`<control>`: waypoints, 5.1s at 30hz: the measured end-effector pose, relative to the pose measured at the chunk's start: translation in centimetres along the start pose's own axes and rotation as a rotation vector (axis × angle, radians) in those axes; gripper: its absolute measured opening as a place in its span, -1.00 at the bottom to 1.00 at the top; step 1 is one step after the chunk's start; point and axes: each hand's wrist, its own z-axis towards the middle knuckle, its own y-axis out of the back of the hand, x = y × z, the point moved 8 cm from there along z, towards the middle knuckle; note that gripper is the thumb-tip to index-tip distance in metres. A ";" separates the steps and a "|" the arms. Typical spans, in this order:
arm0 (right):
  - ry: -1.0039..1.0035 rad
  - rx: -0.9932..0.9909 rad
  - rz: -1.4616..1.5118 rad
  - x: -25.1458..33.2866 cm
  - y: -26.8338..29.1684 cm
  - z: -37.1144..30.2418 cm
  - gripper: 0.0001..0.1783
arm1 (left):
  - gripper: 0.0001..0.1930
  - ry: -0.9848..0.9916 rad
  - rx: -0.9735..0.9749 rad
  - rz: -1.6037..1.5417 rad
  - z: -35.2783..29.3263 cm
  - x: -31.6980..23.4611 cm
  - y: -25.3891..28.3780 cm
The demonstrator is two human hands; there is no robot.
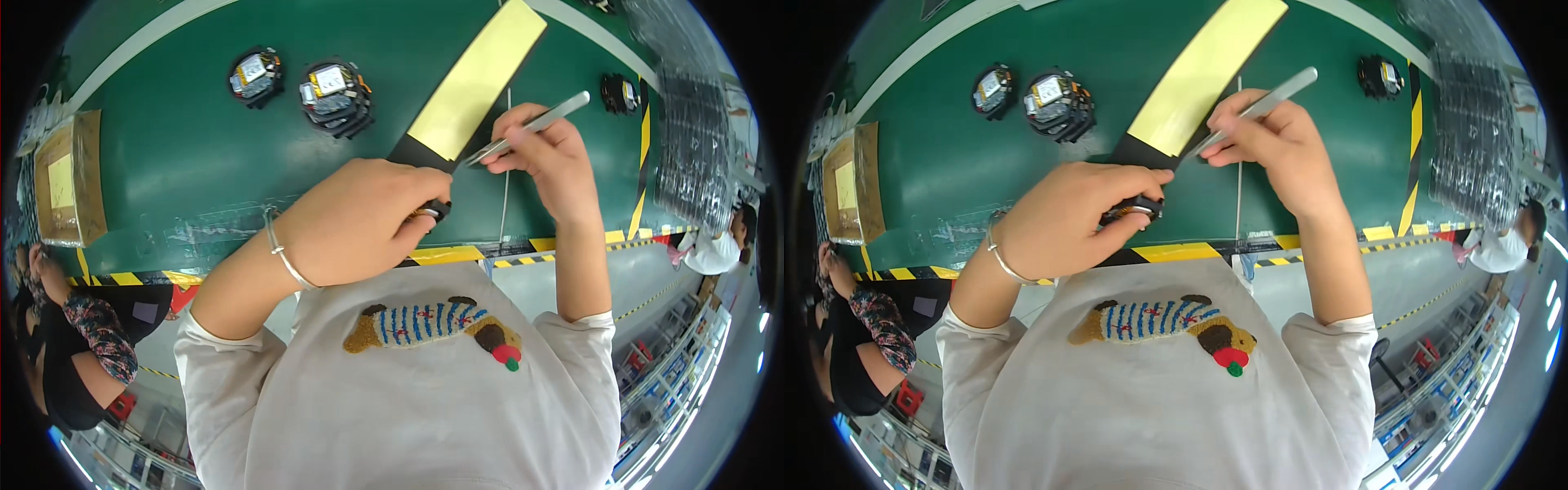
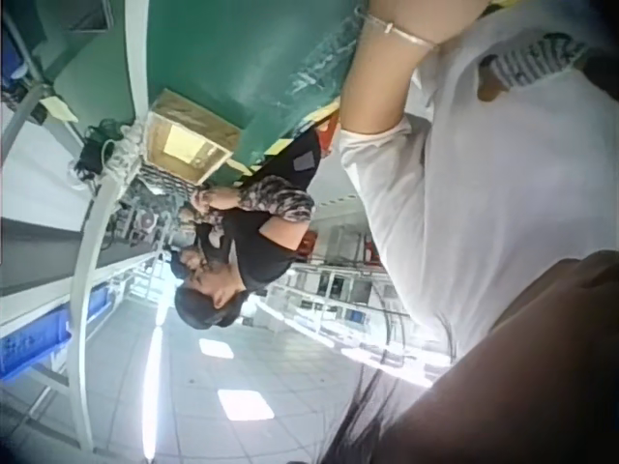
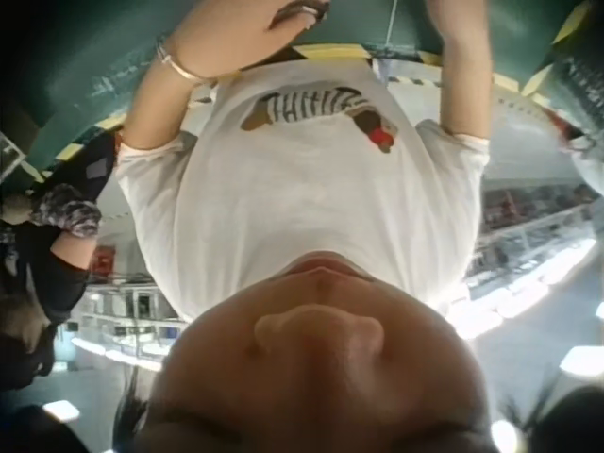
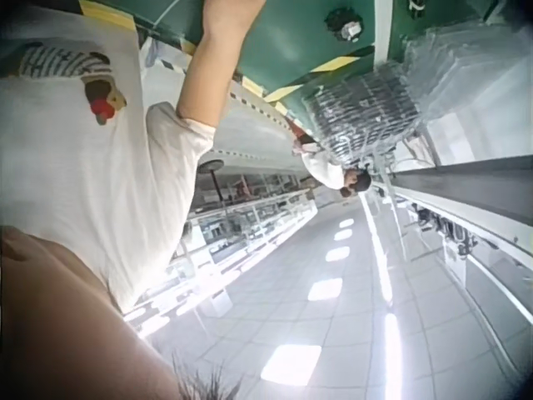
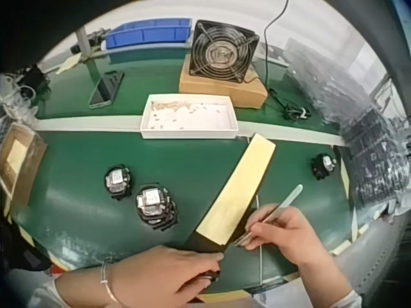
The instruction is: Using tweezers to assemble and connect internal components within electronic device modules at a factory station.
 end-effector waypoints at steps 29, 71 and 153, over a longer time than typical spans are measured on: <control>0.187 0.067 -0.014 -0.5 0.5 -0.3 -0.88 | -0.84 0.027 -0.013 -0.011 0.5 -0.4 -0.7; 0.696 0.052 0.318 7.4 -5.1 -2.6 -0.88 | -0.70 -0.112 -0.610 -1.250 -0.1 0.5 4.1; 1.268 -0.021 -0.368 7.2 -8.1 -7.0 -0.71 | -0.80 0.092 -0.533 -1.211 -1.5 0.7 4.7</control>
